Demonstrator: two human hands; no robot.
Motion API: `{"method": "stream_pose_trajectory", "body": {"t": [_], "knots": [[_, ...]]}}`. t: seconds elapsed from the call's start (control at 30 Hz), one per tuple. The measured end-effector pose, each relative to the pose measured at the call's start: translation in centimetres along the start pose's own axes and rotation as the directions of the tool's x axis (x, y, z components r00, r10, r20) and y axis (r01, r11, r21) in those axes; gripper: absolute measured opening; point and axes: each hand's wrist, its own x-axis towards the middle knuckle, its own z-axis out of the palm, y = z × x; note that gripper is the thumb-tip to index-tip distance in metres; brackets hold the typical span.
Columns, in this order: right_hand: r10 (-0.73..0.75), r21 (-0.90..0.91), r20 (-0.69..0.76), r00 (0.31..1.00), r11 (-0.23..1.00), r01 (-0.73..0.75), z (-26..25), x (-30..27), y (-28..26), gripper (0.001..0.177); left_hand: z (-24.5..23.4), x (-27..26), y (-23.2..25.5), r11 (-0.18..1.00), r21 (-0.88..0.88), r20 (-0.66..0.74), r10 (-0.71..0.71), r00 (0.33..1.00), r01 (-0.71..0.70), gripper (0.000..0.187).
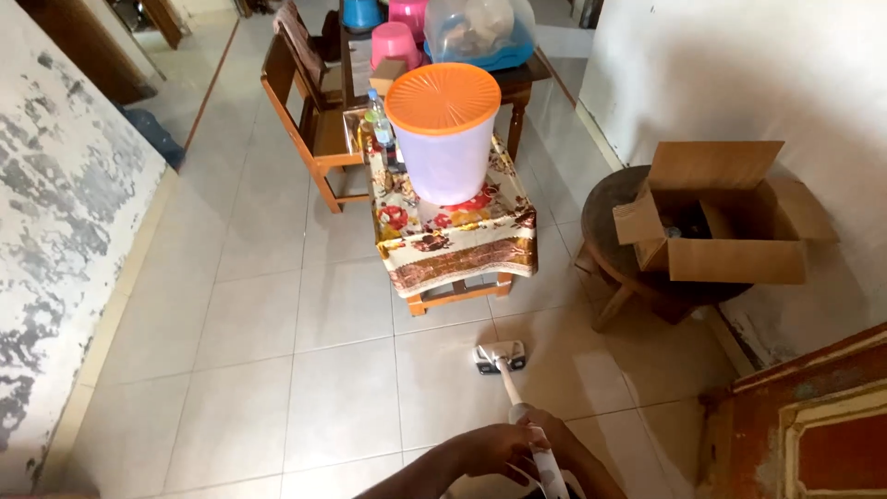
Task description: Cleaning the floor using a handheld vacuum cleaner across multiple rooms.
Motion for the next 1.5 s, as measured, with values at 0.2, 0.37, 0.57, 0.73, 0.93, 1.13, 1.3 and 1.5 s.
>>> {"method": "stream_pose_trajectory", "body": {"t": [0.2, 0.37, 0.57, 0.73, 0.93, 1.13, 1.3, 1.5], "knots": [[-0.349, -0.208, 0.127, 0.929, 0.906, 0.369, -8.3, -1.0, 0.6, 0.035, 3.6, 6.1, -0.4, 0.781, 0.481, -0.089, 0.495, 0.865, -0.398, 0.045], [-0.591, 0.08, 0.162, 0.791, 0.806, 0.586, -14.4, 2.9, 11.6, 0.029, 7.6, 12.3, 3.5, 0.73, 0.503, -0.249, 0.635, 0.731, -0.463, 0.055], [-0.594, 0.08, 0.085, 0.8, 0.804, 0.589, -18.1, 2.9, 13.1, 0.027, 13.6, 11.5, 10.2, 0.591, 0.709, -0.272, 0.732, 0.625, -0.385, 0.055], [-0.597, 0.092, 0.096, 0.796, 0.802, 0.59, -16.5, 4.6, 12.6, 0.027, 12.8, 13.5, 7.0, 0.606, 0.734, -0.297, 0.692, 0.658, -0.307, 0.048], [-0.598, 0.006, 0.158, 0.786, 0.796, 0.605, -13.7, 3.5, 4.2, 0.025, 10.9, 9.6, 2.0, 0.678, 0.611, -0.398, 0.71, 0.581, -0.409, 0.049], [-0.882, -0.118, 0.32, 0.346, 0.326, 0.938, -5.5, 6.5, -5.7, 0.043, 6.0, 3.1, -1.6, 0.745, 0.512, -0.665, 0.658, 0.352, -0.427, 0.038], [-0.809, -0.161, 0.364, 0.462, 0.434, 0.887, 4.8, 12.4, -9.6, 0.041, 1.4, -5.4, -4.9, 0.754, 0.433, -0.766, 0.597, 0.24, -0.494, 0.039], [-0.832, 0.07, 0.301, 0.466, 0.507, 0.859, 10.5, 16.2, -14.0, 0.021, -1.6, -13.9, -5.3, 0.74, 0.452, -0.707, 0.638, 0.305, -0.498, 0.052]]}}
